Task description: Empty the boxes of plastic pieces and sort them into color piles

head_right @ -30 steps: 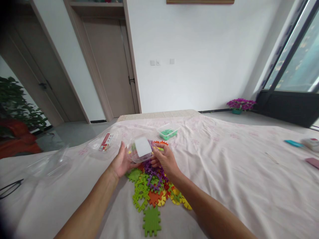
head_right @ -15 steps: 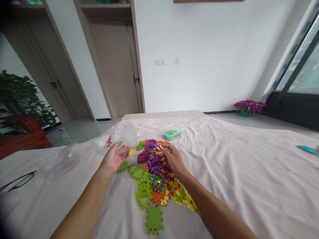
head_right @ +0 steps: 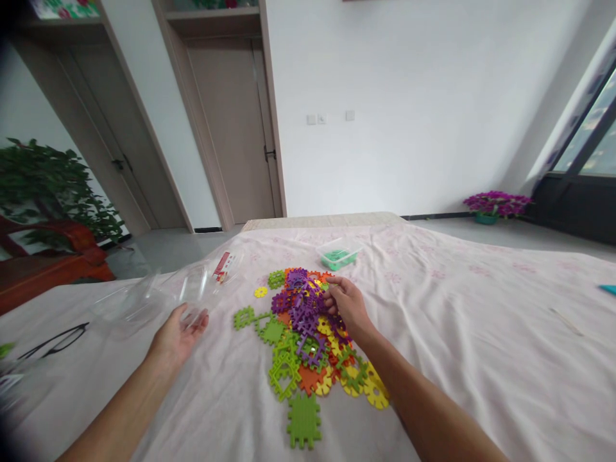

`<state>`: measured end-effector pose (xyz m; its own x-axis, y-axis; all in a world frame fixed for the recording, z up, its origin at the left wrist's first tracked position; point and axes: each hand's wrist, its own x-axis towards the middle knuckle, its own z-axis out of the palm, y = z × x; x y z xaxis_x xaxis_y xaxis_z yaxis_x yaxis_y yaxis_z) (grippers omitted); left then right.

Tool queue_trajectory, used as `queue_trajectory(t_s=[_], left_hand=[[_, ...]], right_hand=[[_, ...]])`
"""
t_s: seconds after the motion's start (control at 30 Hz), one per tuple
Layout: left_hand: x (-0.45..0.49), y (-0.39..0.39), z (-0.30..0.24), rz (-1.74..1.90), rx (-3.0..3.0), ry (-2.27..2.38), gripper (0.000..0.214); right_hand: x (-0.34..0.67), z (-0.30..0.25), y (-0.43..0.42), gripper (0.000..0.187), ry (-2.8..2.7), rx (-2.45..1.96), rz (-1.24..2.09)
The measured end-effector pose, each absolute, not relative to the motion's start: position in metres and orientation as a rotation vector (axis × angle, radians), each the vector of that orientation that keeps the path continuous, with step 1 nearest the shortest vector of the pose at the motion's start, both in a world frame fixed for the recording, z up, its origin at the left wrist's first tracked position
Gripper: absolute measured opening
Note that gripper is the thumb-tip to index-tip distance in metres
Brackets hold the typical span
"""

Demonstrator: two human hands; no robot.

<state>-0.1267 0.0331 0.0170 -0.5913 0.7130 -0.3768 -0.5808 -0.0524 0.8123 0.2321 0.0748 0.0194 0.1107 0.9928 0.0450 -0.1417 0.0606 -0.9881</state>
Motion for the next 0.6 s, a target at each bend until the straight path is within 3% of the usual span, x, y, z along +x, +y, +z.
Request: queue_trajectory(t_s=[0.6], left_hand=[[-0.173,0.068,0.006,1.655,0.285,1.652,0.011]], right_hand=[[0.24,0.013,0.078,0.02,-1.009,-1.146,1.116]])
